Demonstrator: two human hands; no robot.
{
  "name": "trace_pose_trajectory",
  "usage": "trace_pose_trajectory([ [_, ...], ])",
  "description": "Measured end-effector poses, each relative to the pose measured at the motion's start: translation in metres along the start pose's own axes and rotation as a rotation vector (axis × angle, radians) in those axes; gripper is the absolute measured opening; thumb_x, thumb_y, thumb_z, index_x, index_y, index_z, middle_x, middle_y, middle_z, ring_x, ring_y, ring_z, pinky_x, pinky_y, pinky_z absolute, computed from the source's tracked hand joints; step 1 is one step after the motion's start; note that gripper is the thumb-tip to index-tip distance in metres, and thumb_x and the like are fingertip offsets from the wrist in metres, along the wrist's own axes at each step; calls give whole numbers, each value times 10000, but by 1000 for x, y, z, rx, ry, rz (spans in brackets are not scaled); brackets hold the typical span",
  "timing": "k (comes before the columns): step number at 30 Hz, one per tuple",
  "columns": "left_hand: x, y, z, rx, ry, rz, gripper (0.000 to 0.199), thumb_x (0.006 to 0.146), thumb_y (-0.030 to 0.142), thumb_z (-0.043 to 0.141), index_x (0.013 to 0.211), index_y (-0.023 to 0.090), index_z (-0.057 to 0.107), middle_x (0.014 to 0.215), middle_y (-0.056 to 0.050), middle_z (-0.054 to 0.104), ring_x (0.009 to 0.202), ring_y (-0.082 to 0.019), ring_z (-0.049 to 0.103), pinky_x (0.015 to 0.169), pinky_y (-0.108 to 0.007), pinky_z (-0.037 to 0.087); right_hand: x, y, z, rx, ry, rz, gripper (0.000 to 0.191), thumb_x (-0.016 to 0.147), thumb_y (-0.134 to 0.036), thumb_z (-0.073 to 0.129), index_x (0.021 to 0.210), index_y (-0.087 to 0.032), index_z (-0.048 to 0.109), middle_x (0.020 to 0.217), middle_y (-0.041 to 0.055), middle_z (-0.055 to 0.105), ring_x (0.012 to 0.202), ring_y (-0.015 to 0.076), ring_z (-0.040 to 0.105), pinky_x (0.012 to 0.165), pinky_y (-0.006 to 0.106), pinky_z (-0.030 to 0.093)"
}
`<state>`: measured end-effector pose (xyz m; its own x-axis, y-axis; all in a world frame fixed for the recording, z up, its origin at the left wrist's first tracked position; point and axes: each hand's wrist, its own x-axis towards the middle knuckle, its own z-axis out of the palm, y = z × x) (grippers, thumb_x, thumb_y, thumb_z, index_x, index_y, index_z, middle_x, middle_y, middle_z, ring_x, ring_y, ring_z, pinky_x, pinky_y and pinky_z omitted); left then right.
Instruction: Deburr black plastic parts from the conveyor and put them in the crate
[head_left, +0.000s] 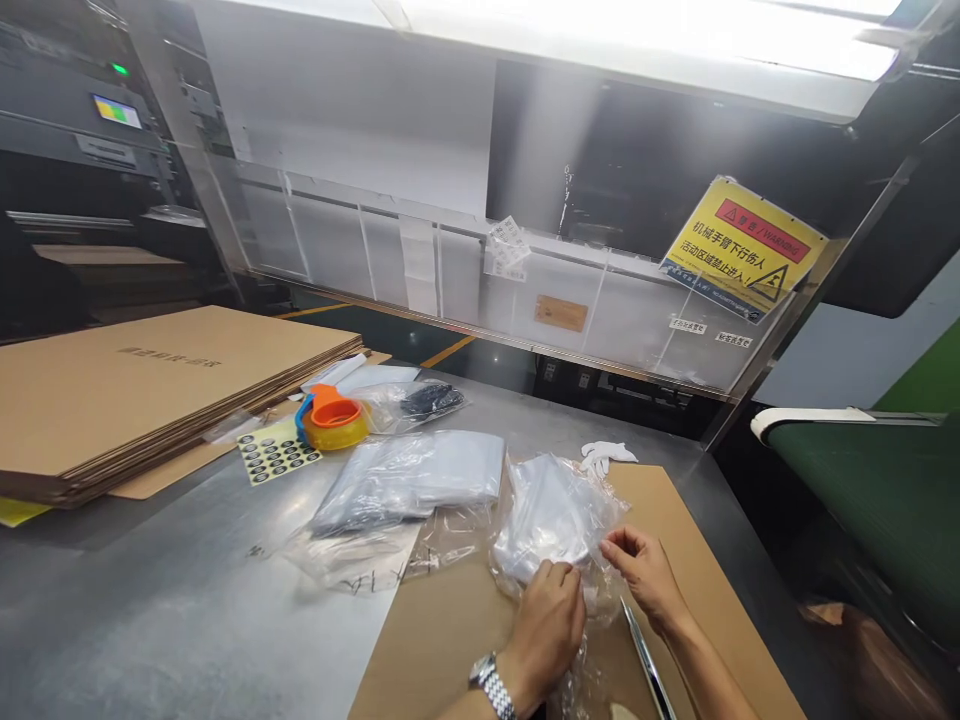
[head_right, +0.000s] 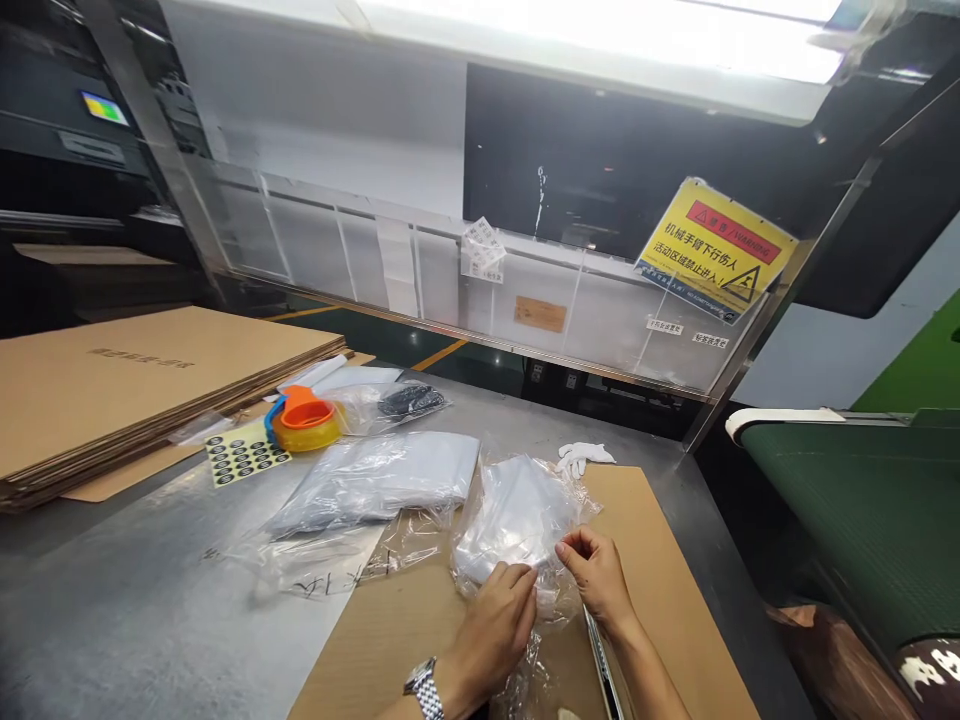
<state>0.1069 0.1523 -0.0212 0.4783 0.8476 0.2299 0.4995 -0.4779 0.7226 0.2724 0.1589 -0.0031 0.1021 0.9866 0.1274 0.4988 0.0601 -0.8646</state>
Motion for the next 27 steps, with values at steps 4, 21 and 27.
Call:
trace_pose_trajectory([
  [4, -5, 10, -6, -234, 47, -65, 352, 914, 371, 353, 862, 141, 616, 792, -68, 664, 731, -167, 601, 673, -268, 476, -28, -20, 10, -15, -41, -17, 253, 788, -378, 567, 669, -160, 521, 621, -28, 508, 601, 107, 454, 563, 224, 351],
  [21, -77, -8, -37, 180, 338, 89, 242, 861, 156, 426, 907, 237, 649, 810, -55, 604, 791, -227, 521, 711, -360, 419, -90, -70, 40, -314, -178, -210, 118, 841, -295, 508, 759, -212, 526, 753, -4, 560, 705, 140, 503, 654, 238, 365],
  [27, -112, -45, -56, 328, 393, 0, 219, 883, 147, 394, 914, 176, 609, 749, -48, 596, 725, -211, 529, 657, -332, 415, -143, -40, 69, -533, -99, -41, 263, 847, -421, 470, 875, -190, 593, 731, 93, 653, 632, 227, 602, 555, 293, 390],
])
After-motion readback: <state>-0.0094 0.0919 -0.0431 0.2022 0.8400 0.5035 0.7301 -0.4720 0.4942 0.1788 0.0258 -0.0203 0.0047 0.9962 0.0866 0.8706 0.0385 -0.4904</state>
